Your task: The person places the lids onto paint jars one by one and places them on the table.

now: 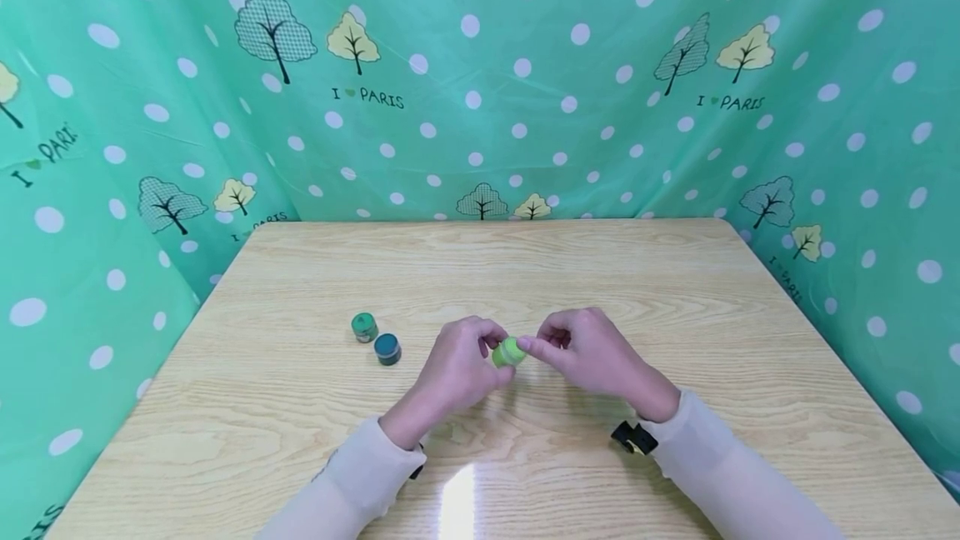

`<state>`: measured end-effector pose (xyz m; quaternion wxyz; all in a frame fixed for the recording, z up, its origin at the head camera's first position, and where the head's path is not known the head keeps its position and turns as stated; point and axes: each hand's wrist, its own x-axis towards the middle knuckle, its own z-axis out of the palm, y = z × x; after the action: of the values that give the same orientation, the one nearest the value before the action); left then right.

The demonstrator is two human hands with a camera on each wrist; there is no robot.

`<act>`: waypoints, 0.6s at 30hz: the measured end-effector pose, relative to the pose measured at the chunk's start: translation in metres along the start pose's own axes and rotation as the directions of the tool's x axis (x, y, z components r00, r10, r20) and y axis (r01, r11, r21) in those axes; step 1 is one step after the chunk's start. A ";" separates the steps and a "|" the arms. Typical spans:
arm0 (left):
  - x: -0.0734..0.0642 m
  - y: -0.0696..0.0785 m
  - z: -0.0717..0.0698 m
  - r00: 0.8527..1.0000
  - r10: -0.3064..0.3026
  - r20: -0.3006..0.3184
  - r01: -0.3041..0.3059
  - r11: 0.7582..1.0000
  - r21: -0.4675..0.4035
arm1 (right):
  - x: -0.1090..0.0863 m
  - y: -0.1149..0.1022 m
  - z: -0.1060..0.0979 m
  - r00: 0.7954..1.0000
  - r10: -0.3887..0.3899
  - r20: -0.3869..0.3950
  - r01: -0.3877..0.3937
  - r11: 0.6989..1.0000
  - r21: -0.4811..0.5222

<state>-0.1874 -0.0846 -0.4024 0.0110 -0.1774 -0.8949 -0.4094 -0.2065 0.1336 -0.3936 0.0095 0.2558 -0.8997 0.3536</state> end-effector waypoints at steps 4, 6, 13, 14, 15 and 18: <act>0.000 -0.002 -0.003 1.000 -0.011 0.007 0.010 1.000 0.001 | 0.000 0.000 -0.001 1.000 0.001 -0.010 -0.001 1.000 0.005; 0.000 -0.002 -0.005 1.000 -0.021 0.005 0.021 1.000 0.000 | 0.000 0.000 -0.001 1.000 0.010 -0.009 -0.010 1.000 0.008; 0.000 -0.004 -0.014 0.997 -0.069 -0.030 0.070 0.998 0.011 | -0.001 0.001 -0.001 1.000 0.022 -0.002 -0.022 1.000 0.003; 0.000 -0.005 -0.016 0.996 -0.075 -0.037 0.076 0.997 0.023 | -0.002 0.002 -0.001 1.000 0.019 -0.004 -0.019 1.000 -0.001; 0.000 -0.005 -0.017 0.996 -0.079 -0.045 0.080 0.996 0.035 | -0.002 0.002 -0.001 1.000 0.016 -0.005 -0.016 1.000 -0.004; 0.001 -0.007 -0.020 0.995 -0.084 -0.056 0.088 0.993 0.073 | -0.003 0.004 -0.001 1.000 0.002 -0.010 -0.002 1.000 -0.020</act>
<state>-0.1932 -0.1038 -0.3940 0.0238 -0.1272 -0.9158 -0.3801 -0.2061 0.1379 -0.3954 0.0161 0.2532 -0.9034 0.3456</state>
